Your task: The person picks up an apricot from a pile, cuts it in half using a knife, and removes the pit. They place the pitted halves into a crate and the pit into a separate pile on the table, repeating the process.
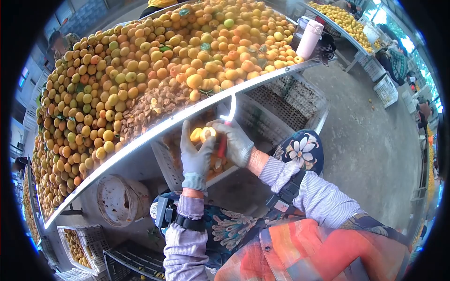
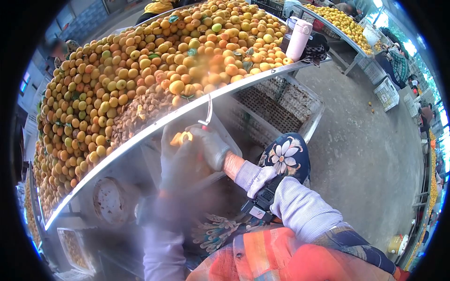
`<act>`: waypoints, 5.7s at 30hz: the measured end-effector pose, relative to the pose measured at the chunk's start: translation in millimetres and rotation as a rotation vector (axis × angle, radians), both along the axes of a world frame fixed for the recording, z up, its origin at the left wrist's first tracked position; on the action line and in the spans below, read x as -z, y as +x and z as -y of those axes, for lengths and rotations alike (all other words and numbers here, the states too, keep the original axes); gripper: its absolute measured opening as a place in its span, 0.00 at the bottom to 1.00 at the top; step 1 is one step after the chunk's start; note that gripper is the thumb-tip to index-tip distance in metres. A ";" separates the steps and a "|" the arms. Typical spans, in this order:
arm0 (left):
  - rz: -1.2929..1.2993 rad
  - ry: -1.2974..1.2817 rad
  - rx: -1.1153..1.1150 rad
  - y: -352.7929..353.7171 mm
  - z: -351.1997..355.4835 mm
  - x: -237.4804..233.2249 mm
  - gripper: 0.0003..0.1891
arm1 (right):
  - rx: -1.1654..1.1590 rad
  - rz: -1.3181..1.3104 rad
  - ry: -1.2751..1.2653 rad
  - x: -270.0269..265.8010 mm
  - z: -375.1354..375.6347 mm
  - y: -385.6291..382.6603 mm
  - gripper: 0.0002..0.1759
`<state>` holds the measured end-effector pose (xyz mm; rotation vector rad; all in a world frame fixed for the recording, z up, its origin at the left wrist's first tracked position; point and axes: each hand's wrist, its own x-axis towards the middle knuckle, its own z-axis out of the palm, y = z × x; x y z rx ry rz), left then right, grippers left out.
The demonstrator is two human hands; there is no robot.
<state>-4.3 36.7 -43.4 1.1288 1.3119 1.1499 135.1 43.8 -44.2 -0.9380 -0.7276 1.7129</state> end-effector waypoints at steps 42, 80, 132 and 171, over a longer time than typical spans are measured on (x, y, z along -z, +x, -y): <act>0.309 -0.133 0.646 4.2 30.7 -52.7 0.27 | -0.088 0.145 0.382 -124.8 16.9 15.8 0.06; 0.045 0.070 0.586 19.3 33.6 -10.3 0.18 | 0.192 -0.300 -0.214 -49.7 -11.1 33.5 0.04; 0.092 0.063 0.241 26.3 -76.3 -118.2 0.30 | -0.089 0.098 -0.150 -77.9 -28.5 103.1 0.09; 0.461 -0.086 0.503 -0.7 26.3 -58.2 0.30 | 0.192 0.167 0.461 -151.1 19.0 19.4 0.15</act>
